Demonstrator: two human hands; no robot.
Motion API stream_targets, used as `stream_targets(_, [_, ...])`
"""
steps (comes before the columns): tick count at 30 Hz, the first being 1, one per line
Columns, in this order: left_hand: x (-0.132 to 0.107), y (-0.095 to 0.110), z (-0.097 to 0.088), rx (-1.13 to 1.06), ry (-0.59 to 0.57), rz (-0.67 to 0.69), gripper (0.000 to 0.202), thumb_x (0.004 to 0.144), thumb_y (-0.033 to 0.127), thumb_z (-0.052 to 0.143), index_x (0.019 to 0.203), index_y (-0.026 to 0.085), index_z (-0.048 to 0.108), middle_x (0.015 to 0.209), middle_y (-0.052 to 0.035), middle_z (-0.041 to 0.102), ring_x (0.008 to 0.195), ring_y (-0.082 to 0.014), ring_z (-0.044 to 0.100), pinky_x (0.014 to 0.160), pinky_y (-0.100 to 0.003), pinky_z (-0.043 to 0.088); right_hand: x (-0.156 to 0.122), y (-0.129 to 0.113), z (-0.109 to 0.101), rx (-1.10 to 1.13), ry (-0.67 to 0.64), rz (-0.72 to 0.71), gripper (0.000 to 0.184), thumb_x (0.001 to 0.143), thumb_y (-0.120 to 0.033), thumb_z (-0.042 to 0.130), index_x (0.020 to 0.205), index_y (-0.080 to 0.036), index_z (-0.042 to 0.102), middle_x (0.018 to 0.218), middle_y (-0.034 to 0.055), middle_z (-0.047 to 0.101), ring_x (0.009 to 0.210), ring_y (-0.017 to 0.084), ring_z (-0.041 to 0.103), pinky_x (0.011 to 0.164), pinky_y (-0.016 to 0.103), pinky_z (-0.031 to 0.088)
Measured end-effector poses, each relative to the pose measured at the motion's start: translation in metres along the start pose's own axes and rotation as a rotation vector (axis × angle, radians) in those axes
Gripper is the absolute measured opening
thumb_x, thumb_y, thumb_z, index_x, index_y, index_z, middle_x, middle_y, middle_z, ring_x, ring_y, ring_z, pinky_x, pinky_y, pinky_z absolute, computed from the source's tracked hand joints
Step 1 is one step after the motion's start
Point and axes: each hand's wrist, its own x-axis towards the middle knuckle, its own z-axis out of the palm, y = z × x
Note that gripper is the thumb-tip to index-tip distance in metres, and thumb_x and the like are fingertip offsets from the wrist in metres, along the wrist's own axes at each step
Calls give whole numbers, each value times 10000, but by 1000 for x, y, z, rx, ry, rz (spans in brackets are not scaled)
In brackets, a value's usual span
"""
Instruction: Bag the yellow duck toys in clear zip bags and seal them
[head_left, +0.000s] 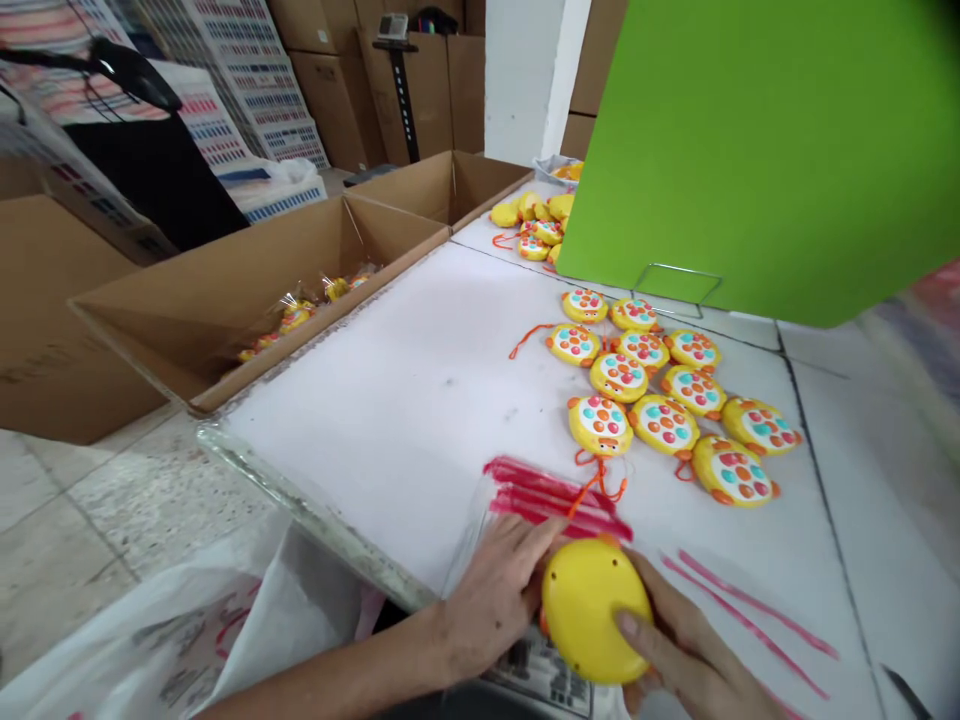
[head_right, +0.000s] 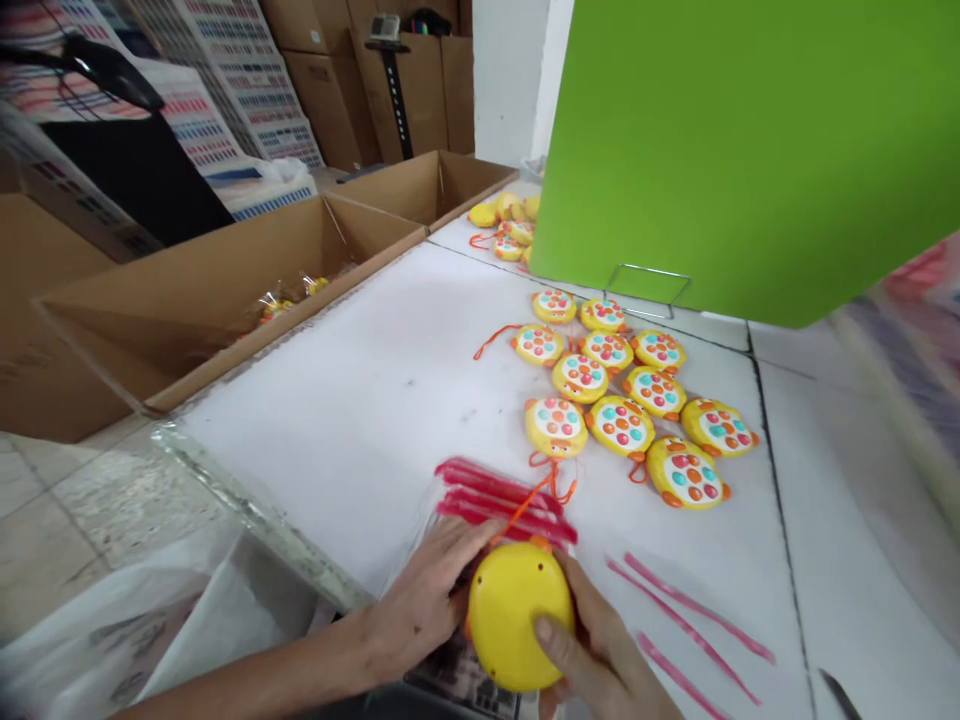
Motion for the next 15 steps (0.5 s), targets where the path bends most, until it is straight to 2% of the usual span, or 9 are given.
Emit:
stream_targets(2, [4, 1, -2, 36, -39, 92, 246, 860, 220, 480, 1093, 209, 558, 953, -51, 628, 907, -200, 517, 816, -334, 398, -4, 7, -2, -75, -55, 19, 659, 745, -565, 581, 1283, -210, 443, 1027, 89, 617, 751, 224, 613, 579, 317, 524])
stream_targets(5, [8, -1, 0, 140, -41, 169, 183, 875, 244, 450, 909, 172, 614, 817, -58, 618, 818, -191, 520, 772, -324, 403, -6, 0, 0, 64, 7, 2, 543, 743, -509, 622, 1206, -247, 514, 1169, 76, 567, 967, 248, 571, 703, 327, 529])
stream_targets(7, [8, -2, 4, 227, -30, 201, 222, 897, 234, 401, 869, 165, 609, 816, -64, 610, 828, -192, 521, 784, -329, 406, -3, -14, 7, 213, 79, -56, 471, 784, -485, 590, 1199, -280, 504, 1175, 60, 555, 918, 221, 578, 650, 310, 535])
stream_targets(9, [5, -2, 7, 320, -21, 252, 239, 911, 224, 369, 886, 163, 598, 861, -72, 611, 871, -199, 520, 810, -344, 405, 4, -28, 17, 220, 138, -161, 462, 817, -490, 545, 1225, -291, 462, 1113, 58, 568, 775, 188, 588, 539, 283, 521])
stream_targets(12, [0, 1, 8, 446, -8, 333, 232, 915, 197, 358, 911, 150, 585, 921, -87, 613, 933, -213, 515, 860, -372, 389, 15, -34, 28, -107, 214, -274, 546, 845, -506, 489, 1305, -247, 352, 821, 23, 606, 563, 153, 553, 515, 282, 498])
stream_targets(15, [-5, 6, 1, 494, 4, 371, 233, 911, 159, 363, 835, 136, 582, 810, -70, 612, 844, -190, 534, 833, -361, 396, 21, -23, 29, -516, 206, -327, 563, 894, -477, 391, 1369, -201, 266, 588, -23, 551, 502, 169, 543, 541, 285, 479])
